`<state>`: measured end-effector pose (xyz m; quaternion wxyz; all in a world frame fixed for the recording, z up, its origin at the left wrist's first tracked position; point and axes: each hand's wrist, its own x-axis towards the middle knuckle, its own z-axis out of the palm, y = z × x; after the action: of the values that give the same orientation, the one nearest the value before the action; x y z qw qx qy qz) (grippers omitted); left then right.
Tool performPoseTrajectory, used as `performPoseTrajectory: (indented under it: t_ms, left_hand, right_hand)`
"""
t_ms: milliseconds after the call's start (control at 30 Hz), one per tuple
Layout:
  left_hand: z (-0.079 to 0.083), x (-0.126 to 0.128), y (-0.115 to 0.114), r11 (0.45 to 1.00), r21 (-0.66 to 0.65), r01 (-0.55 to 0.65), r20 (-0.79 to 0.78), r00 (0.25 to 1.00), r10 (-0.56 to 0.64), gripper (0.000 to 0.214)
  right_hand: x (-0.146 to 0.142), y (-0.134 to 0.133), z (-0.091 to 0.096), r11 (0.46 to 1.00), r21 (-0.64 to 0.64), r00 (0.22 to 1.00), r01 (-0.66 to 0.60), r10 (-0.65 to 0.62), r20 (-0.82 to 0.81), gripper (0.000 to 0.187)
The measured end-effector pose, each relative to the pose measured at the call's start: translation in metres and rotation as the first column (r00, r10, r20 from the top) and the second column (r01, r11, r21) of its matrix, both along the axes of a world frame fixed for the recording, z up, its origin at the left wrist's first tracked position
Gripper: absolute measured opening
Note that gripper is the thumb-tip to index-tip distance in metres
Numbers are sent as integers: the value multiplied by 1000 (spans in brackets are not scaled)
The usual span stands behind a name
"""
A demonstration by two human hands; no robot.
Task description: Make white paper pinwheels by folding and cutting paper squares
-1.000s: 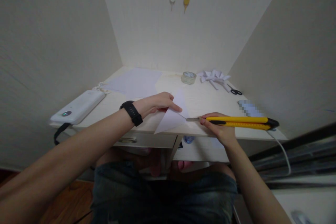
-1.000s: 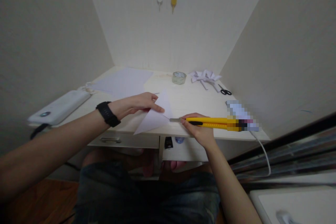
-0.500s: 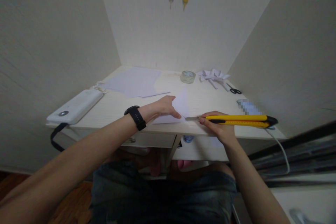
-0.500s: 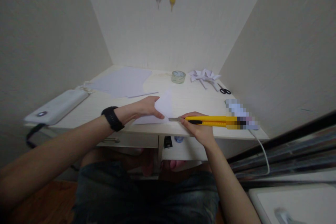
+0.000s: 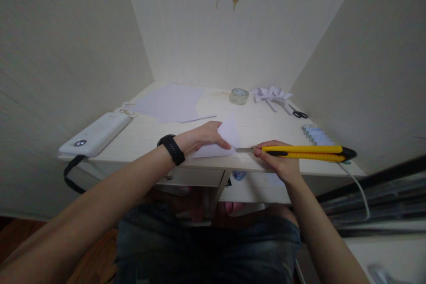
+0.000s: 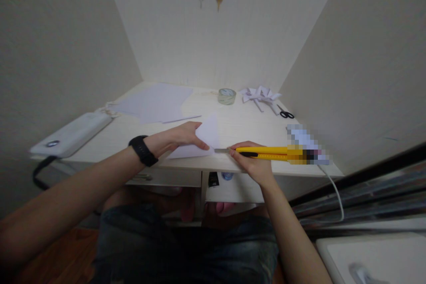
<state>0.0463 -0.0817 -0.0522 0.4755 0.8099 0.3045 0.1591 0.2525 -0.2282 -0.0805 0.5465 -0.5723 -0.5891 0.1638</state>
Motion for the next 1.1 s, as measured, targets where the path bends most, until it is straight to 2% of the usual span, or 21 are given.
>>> performPoseTrajectory:
  t_ms: [100, 167, 333, 533, 700, 833, 967, 1033, 1100]
  left_hand:
    - [1, -1, -2, 993, -92, 71, 40, 997, -67, 51]
    - [3, -2, -4, 988, -101, 116, 42, 993, -112, 48]
    - [9, -1, -9, 986, 15, 167, -45, 985, -167, 44]
    - [7, -2, -11, 981, 15, 193, -52, 980, -192, 49]
    - [3, -5, -8, 982, 74, 175, -99, 981, -168, 50]
    - [6, -7, -10, 975, -22, 219, -35, 975, -220, 53]
    - [9, -7, -13, 978, -57, 200, 3, 980, -200, 55]
    - [7, -8, -11, 951, -204, 233, 123, 970, -212, 58]
    - [3, -8, -9, 869, -402, 288, 264, 946, -191, 62]
  right_hand:
    - [1, 1, -2, 1000, 10, 1000, 1, -1, 1, 21]
    - [2, 1, -3, 1000, 11, 1000, 1, -1, 7, 21]
    - [4, 2, -5, 1000, 21, 999, -16, 15, 31, 18]
    - [6, 2, -7, 998, 64, 1000, -5, 5, 7, 15]
    - [7, 3, -9, 997, 77, 1000, -1, 2, -8, 14]
    - [8, 2, -9, 997, 71, 999, -27, 28, -17, 14]
    - [10, 2, -11, 997, 71, 999, -42, 44, -27, 12]
    - [11, 3, -14, 995, 87, 997, -48, 54, -59, 12]
    - [12, 5, -16, 993, 107, 992, -51, 62, -107, 14]
